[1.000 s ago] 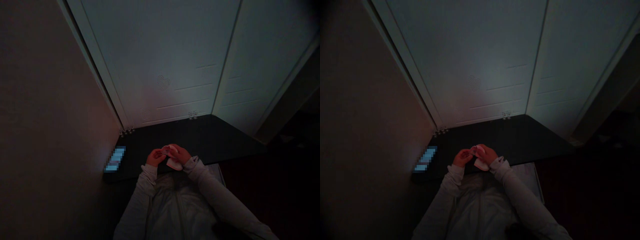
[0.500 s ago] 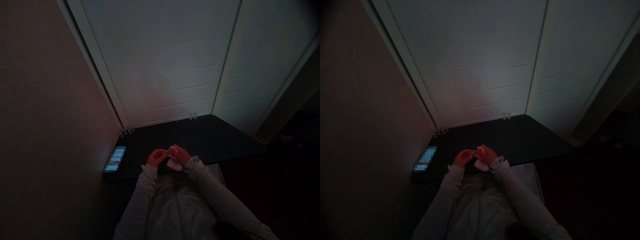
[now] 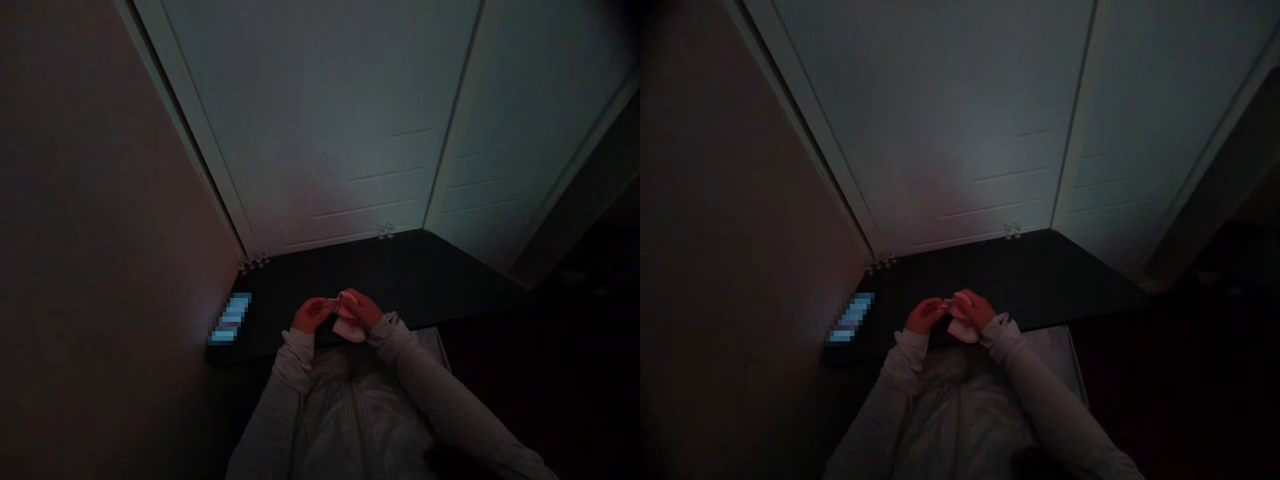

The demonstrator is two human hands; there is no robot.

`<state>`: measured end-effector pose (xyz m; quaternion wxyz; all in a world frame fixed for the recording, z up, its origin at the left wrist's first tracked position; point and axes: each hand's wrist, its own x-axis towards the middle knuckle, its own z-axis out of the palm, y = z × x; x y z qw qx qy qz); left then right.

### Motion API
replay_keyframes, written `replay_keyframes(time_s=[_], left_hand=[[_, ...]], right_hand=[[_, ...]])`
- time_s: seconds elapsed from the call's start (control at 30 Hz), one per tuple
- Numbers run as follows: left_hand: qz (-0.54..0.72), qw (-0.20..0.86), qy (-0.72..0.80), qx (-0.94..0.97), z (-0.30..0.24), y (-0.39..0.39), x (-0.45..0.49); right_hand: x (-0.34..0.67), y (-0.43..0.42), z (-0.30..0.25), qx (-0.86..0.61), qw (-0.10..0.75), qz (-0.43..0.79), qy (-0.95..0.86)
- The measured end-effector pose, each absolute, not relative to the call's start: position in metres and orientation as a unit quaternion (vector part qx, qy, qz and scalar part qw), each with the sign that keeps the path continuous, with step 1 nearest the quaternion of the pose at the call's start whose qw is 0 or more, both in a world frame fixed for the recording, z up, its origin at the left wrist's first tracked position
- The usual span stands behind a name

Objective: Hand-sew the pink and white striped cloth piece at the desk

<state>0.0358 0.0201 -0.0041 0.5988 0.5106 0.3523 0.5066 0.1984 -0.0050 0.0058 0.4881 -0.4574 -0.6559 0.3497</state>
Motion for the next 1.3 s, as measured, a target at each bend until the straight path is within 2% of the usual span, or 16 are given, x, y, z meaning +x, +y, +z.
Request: replay_keyframes(time_s=[0.23,0.67,1.3], left_hand=[[0.518,0.608,0.348,0.492,-0.010,0.025,0.036],[0.509,0.582,0.371,0.514,0.001,0.017,0.039],[0.544,0.598,0.351,0.473,-0.008,0.025,0.035]], right_hand=[[0.199,-0.002,0.004,-0.427,0.504,0.383,-0.646],[0.195,-0.005,0.004,-0.510,0.438,0.271,-0.689],[0.198,-0.004,0.003,-0.471,0.446,0.337,-0.683]])
